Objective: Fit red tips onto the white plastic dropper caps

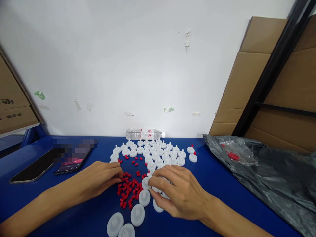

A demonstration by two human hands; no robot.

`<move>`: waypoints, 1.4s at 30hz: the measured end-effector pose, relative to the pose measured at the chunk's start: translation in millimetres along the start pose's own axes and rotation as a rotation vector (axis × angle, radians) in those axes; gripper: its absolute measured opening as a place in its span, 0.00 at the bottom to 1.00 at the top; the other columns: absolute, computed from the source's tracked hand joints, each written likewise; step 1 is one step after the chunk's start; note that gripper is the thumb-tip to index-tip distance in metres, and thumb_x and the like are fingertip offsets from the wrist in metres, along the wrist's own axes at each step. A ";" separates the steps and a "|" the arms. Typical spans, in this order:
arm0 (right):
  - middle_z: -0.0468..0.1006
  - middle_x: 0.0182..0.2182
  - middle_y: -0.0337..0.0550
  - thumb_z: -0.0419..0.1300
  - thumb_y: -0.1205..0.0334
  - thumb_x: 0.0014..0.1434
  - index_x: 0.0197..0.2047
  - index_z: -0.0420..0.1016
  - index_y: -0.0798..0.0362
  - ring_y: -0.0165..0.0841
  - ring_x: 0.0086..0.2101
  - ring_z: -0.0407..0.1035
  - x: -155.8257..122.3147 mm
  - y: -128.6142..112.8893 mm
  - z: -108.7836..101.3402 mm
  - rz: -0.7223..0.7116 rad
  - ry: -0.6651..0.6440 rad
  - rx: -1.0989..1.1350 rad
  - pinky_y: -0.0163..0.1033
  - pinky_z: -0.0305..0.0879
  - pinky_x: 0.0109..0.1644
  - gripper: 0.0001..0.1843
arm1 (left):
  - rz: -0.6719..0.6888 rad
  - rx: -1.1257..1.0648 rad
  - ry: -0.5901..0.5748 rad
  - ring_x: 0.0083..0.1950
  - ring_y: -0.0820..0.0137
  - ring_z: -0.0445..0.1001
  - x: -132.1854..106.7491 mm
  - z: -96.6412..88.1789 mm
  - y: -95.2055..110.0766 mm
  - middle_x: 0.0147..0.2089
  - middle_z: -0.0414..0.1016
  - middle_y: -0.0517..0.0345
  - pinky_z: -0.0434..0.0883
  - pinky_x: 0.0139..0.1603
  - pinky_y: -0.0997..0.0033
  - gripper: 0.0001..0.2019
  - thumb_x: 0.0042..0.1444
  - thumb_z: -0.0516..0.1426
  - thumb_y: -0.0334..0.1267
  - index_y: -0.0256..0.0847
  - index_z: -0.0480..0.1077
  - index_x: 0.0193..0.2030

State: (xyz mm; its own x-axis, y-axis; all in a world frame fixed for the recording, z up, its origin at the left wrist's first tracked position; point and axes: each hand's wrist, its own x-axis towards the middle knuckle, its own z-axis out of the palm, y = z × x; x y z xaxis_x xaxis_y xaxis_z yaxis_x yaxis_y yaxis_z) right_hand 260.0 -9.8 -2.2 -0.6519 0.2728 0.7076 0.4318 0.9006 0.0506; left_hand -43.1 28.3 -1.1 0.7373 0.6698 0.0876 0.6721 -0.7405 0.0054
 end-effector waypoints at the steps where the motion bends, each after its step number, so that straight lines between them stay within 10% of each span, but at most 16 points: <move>1: 0.80 0.37 0.45 0.60 0.69 0.63 0.48 0.69 0.53 0.33 0.35 0.75 0.2 -0.2 0.0 -0.004 -0.006 -0.003 0.38 0.70 0.36 0.11 | -0.001 -0.005 0.000 0.36 0.67 0.76 -0.4 0.2 -1.2 0.39 0.76 0.59 0.57 0.31 0.69 0.05 0.69 0.54 0.33 0.42 0.70 0.41; 24: 0.80 0.35 0.42 0.62 0.69 0.60 0.43 0.73 0.54 0.30 0.29 0.71 -1.6 -5.7 1.6 -0.095 -0.067 -0.005 0.36 0.67 0.30 0.07 | -0.183 -0.139 -0.077 0.37 0.66 0.75 -5.2 -14.0 -10.5 0.37 0.77 0.60 0.58 0.33 0.70 0.06 0.65 0.56 0.34 0.44 0.72 0.36; 34: 0.79 0.49 0.51 0.59 0.72 0.64 0.52 0.71 0.57 0.38 0.49 0.73 -6.4 -3.3 1.7 -0.105 -0.076 -0.024 0.42 0.73 0.52 0.13 | -0.015 -0.206 0.302 0.42 0.68 0.74 1.2 -21.4 10.9 0.45 0.77 0.57 0.67 0.39 0.70 0.10 0.70 0.52 0.37 0.46 0.74 0.51; 42: 0.76 0.49 0.52 0.58 0.70 0.67 0.53 0.68 0.55 0.34 0.50 0.72 -7.6 -8.9 2.2 0.014 -0.046 0.086 0.36 0.74 0.50 0.12 | 0.076 -0.505 0.561 0.34 0.75 0.73 4.0 -16.1 46.7 0.35 0.77 0.62 0.69 0.33 0.78 0.04 0.66 0.59 0.33 0.44 0.75 0.43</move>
State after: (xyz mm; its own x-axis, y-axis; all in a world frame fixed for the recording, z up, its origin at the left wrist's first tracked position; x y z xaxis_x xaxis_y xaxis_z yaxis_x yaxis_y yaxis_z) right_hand 259.8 -19.1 -9.6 -0.6748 0.2994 0.6745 0.3878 0.9215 -0.0211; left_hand -9.9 -4.5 15.5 0.5440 0.5875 0.5991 0.4080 -0.8091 0.4230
